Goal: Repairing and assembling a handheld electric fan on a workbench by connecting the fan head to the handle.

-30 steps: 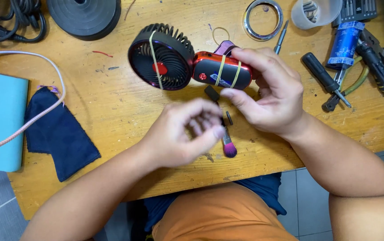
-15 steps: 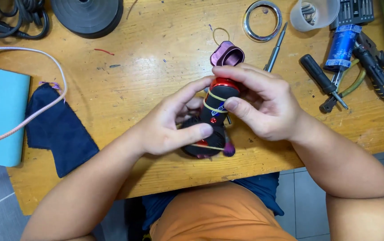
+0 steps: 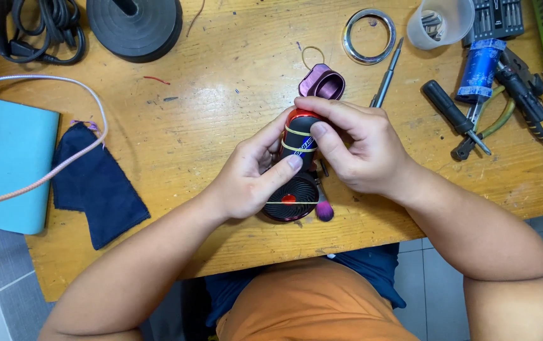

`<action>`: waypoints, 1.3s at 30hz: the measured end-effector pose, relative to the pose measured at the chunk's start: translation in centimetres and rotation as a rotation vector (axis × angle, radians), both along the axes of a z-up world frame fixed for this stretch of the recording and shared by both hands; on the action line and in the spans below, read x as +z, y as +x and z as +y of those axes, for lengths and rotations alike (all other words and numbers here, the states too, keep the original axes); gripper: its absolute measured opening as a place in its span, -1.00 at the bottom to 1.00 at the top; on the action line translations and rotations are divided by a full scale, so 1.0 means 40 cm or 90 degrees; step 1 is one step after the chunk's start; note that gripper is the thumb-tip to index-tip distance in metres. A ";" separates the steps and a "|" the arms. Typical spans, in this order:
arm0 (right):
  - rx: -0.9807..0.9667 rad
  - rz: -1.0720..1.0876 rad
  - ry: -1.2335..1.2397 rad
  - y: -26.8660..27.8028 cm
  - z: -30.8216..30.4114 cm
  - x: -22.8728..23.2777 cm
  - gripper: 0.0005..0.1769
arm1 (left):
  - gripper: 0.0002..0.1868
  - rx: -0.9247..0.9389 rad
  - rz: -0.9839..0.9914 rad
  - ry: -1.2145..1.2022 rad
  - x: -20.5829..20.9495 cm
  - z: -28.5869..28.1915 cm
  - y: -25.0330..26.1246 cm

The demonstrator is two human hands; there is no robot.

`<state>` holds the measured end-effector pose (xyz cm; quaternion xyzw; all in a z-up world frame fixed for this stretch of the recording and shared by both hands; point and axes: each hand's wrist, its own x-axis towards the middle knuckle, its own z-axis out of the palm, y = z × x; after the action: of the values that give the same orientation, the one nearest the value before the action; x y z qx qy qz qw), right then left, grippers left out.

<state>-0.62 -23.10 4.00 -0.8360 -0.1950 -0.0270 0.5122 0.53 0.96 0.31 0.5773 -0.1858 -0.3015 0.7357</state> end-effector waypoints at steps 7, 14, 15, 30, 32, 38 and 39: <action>0.025 -0.022 0.012 -0.002 0.004 0.001 -0.58 | -0.27 0.030 -0.005 -0.042 -0.026 -0.008 0.005; 0.034 -0.061 0.059 0.008 0.014 -0.054 -0.53 | -0.34 0.115 -0.011 -0.135 -0.090 -0.018 0.002; 0.005 -0.047 0.062 0.008 0.007 -0.063 -0.55 | -0.38 0.126 -0.001 -0.137 -0.070 -0.030 0.004; -0.054 0.232 0.212 -0.008 0.041 0.072 -0.54 | -0.49 0.227 0.039 -0.097 0.029 -0.080 -0.027; -0.052 0.236 0.216 -0.005 0.040 0.067 -0.54 | -0.50 0.220 0.044 -0.106 -0.001 -0.074 -0.026; -0.032 0.239 0.316 0.012 0.016 -0.030 -0.55 | -0.53 0.207 0.076 -0.130 0.006 -0.064 -0.029; -0.021 0.223 0.332 0.015 0.010 -0.041 -0.56 | -0.53 0.209 0.083 -0.124 0.007 -0.063 -0.036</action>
<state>-0.03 -22.71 2.35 -0.6715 -0.0769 0.0597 0.7346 -0.91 -1.57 0.58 0.5051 -0.0690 -0.1948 0.8380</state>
